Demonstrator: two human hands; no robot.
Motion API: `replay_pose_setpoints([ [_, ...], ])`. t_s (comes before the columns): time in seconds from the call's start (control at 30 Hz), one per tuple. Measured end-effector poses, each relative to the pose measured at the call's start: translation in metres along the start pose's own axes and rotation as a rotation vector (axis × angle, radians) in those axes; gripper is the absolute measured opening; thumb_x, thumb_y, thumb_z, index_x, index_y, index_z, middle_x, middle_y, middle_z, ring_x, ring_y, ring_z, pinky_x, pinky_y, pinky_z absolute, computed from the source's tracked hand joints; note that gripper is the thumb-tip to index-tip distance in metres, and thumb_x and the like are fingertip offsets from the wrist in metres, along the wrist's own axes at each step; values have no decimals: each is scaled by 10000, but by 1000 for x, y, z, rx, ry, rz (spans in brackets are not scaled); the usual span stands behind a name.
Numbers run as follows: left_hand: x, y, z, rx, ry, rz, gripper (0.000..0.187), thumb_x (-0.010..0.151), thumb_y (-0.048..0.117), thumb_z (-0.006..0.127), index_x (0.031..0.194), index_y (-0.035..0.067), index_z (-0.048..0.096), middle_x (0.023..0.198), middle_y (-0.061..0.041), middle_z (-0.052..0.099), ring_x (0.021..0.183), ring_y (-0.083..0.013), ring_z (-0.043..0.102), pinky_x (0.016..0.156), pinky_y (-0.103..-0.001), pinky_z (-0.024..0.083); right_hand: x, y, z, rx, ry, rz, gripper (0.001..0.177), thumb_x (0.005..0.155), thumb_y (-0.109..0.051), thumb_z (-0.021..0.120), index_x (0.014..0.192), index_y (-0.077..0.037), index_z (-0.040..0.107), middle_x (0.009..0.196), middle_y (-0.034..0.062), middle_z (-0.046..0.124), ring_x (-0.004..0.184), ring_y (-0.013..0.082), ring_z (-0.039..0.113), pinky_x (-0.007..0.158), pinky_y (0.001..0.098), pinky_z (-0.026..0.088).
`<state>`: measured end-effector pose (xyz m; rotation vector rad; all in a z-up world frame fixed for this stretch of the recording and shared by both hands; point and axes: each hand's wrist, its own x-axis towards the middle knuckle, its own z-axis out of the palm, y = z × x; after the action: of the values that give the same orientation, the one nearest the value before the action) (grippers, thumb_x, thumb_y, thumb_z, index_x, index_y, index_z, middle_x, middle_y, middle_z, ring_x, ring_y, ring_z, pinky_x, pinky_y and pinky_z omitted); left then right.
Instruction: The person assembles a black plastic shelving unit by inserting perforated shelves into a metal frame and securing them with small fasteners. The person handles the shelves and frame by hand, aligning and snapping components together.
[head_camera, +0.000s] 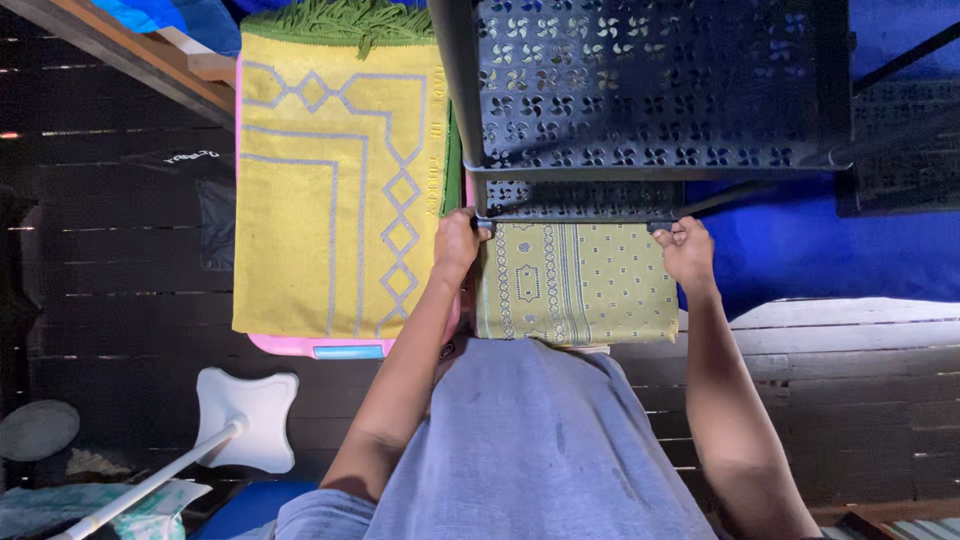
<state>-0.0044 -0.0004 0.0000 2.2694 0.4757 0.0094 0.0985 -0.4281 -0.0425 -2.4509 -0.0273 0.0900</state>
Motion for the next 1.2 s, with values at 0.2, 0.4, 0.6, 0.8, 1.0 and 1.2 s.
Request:
replay_pose_setpoints([
  [0.2,-5,-2,-2,-10,-22,-14,482,708,105,869,1157,2,727,1099,-251,713,1018,-397,693,909,-447,539,-6,2,-1,-5,13,-13,303,842,-166,825,998,33,659,985,147,694,849,262,704,794,374,557],
  [0.4,-4,7,-4,-3,-18,-36,458,757,117,854,1176,-3,713,1090,-259,709,1018,-416,680,894,-470,530,1,-6,0,-52,31,-16,282,865,-156,814,997,45,668,995,170,703,868,283,695,795,395,548],
  [0.6,-11,3,-2,22,-20,-37,466,760,147,853,1183,8,715,1052,-269,710,986,-421,692,886,-473,538,-12,-10,-2,-3,9,44,271,862,-152,802,1008,25,657,953,131,697,826,232,695,788,363,553],
  [0.8,-12,-3,7,7,-8,-25,480,786,152,833,1224,22,687,1019,-263,715,954,-439,688,853,-498,534,-10,-13,2,4,32,44,227,868,-121,795,1011,1,668,950,115,696,820,225,689,790,352,548],
  [1.0,-17,-3,12,7,32,-31,447,805,135,815,1215,29,671,1030,-267,710,960,-450,679,839,-510,530,-15,-16,3,62,41,37,199,863,-104,774,1015,-17,679,982,82,714,844,199,706,805,345,555],
  [1.2,-18,2,2,-30,-4,-62,411,794,132,817,1171,27,691,1009,-266,713,960,-446,683,847,-501,534,-11,-18,2,-22,22,84,212,843,-96,817,973,2,683,944,111,711,827,227,695,803,356,553],
])
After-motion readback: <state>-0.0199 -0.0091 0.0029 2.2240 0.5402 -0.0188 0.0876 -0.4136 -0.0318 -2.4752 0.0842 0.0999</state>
